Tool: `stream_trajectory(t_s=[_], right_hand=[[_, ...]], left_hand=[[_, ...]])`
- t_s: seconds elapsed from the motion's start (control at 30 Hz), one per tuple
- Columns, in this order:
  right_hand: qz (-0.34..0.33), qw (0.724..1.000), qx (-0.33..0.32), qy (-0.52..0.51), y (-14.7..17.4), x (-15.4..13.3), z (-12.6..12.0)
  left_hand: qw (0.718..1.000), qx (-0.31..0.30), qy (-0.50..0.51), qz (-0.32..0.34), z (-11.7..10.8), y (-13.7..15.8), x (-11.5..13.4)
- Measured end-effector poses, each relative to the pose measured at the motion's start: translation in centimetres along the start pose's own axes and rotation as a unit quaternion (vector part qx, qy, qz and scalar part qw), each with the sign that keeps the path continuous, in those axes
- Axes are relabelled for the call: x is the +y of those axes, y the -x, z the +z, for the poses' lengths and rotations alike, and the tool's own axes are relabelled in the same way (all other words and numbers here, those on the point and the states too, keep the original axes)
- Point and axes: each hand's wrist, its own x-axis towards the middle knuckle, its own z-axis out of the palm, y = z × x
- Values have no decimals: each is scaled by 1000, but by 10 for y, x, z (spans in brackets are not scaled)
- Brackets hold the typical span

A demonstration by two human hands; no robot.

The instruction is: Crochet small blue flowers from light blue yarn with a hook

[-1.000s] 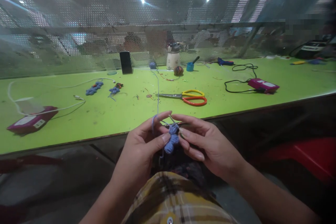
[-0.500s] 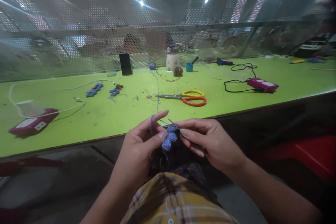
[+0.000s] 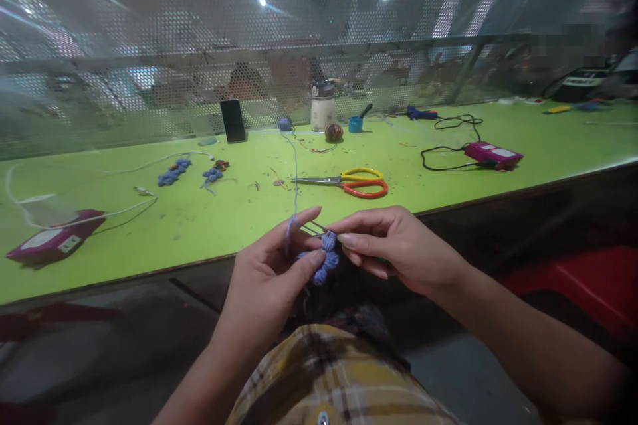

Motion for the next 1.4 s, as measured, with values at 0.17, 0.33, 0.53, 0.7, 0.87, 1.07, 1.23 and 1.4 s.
stream_trajectory(t_s=[0.17, 0.33, 0.53, 0.7, 0.87, 1.07, 1.23, 1.4], right_hand=[[1, 1000, -13, -16, 1, -1, 4], [19, 999, -20, -28, -1, -3, 8], [30, 999, -21, -15, -2, -6, 8], [37, 999, -21, -1, -3, -9, 9], [40, 999, -20, 9, -3, -11, 9], [40, 999, -21, 31, -2, -13, 10], [28, 997, -23, 71, -7, -12, 8], [27, 998, 18, 47, -17, 0, 8]], left_hand=[[997, 24, 60, -43, 1, 0, 5], [993, 43, 86, -68, 4, 2, 10], [994, 32, 71, -70, 2, 2, 10], [995, 15, 63, -70, -4, -2, 9], [996, -6, 54, -70, -7, -3, 9], [998, 4, 24, -53, -6, -2, 7], [994, -62, -79, -35, -11, -8, 8], [927, -42, -339, 155, -6, -8, -1]])
